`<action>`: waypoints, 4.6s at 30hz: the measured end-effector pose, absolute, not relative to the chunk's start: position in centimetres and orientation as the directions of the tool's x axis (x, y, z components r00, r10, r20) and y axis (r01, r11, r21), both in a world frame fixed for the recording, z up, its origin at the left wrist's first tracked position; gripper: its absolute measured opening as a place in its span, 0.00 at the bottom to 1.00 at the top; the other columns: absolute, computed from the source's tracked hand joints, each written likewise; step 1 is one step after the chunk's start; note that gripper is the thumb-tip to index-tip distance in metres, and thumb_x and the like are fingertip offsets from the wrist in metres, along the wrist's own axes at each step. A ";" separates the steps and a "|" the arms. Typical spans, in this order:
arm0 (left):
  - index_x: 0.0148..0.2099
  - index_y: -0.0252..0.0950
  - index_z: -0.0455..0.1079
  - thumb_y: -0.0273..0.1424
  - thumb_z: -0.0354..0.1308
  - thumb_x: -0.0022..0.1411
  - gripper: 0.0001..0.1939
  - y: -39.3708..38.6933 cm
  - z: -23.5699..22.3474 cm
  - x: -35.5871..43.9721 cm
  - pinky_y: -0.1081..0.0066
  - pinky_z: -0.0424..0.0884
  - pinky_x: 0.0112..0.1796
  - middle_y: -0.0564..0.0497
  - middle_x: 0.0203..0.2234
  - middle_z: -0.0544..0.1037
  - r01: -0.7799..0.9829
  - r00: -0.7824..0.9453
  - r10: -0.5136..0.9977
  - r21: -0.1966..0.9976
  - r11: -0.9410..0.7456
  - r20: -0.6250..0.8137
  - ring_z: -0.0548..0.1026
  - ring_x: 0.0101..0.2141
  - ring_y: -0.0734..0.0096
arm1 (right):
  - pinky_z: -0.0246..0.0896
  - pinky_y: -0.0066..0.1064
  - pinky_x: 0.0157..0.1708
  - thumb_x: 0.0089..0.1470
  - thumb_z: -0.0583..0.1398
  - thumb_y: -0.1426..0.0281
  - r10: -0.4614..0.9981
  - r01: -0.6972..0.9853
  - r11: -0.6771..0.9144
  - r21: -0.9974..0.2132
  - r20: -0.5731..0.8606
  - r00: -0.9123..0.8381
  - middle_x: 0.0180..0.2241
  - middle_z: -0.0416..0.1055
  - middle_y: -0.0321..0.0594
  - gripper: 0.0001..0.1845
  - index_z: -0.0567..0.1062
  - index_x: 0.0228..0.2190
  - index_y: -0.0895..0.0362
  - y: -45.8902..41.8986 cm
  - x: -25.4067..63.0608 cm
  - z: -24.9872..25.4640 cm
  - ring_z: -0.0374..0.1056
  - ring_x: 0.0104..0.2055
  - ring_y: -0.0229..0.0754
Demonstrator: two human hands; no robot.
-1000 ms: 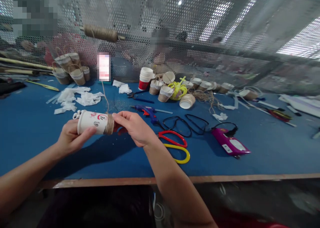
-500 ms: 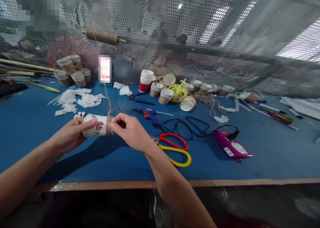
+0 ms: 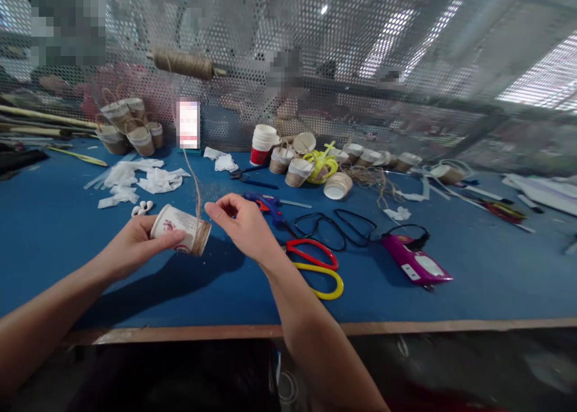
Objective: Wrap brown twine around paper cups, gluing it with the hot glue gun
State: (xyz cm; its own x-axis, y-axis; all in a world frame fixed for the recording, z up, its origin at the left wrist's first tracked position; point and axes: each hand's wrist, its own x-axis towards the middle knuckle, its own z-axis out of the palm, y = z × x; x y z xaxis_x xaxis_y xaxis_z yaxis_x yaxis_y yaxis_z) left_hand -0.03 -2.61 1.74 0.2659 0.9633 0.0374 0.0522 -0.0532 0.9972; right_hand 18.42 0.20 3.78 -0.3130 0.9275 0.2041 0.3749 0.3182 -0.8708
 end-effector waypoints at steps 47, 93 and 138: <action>0.31 0.30 0.74 0.32 0.65 0.46 0.10 -2.3 1.0 0.7 0.77 0.68 0.29 0.50 0.23 0.78 -0.325 0.216 0.969 0.927 0.186 -0.119 0.73 0.24 0.76 | 0.61 0.31 0.33 0.52 0.53 0.60 0.917 0.467 0.398 -0.790 0.349 -0.191 0.29 0.73 0.42 0.16 0.74 0.28 0.59 0.8 19.9 4.6 0.68 0.32 0.40; 0.34 0.33 0.72 0.30 0.55 0.55 0.07 -1.2 -0.2 -0.3 0.70 0.71 0.36 0.47 0.31 0.79 0.330 0.197 0.848 0.781 -0.530 0.492 0.76 0.33 0.67 | 0.58 0.27 0.16 0.47 0.59 0.62 0.961 0.669 0.273 -0.691 0.170 -0.217 0.10 0.61 0.30 0.18 0.62 0.14 0.55 -2.3 21.4 5.1 0.60 0.12 0.33; 0.28 0.33 0.73 0.32 0.56 0.52 0.08 -0.9 -0.1 -0.1 0.72 0.69 0.30 0.49 0.27 0.79 0.277 0.075 0.941 0.900 -0.337 0.330 0.74 0.28 0.68 | 0.58 0.31 0.25 0.50 0.54 0.67 0.759 0.699 0.642 -0.314 0.389 -0.523 0.15 0.66 0.37 0.12 0.76 0.34 0.52 -2.0 23.1 3.6 0.65 0.25 0.42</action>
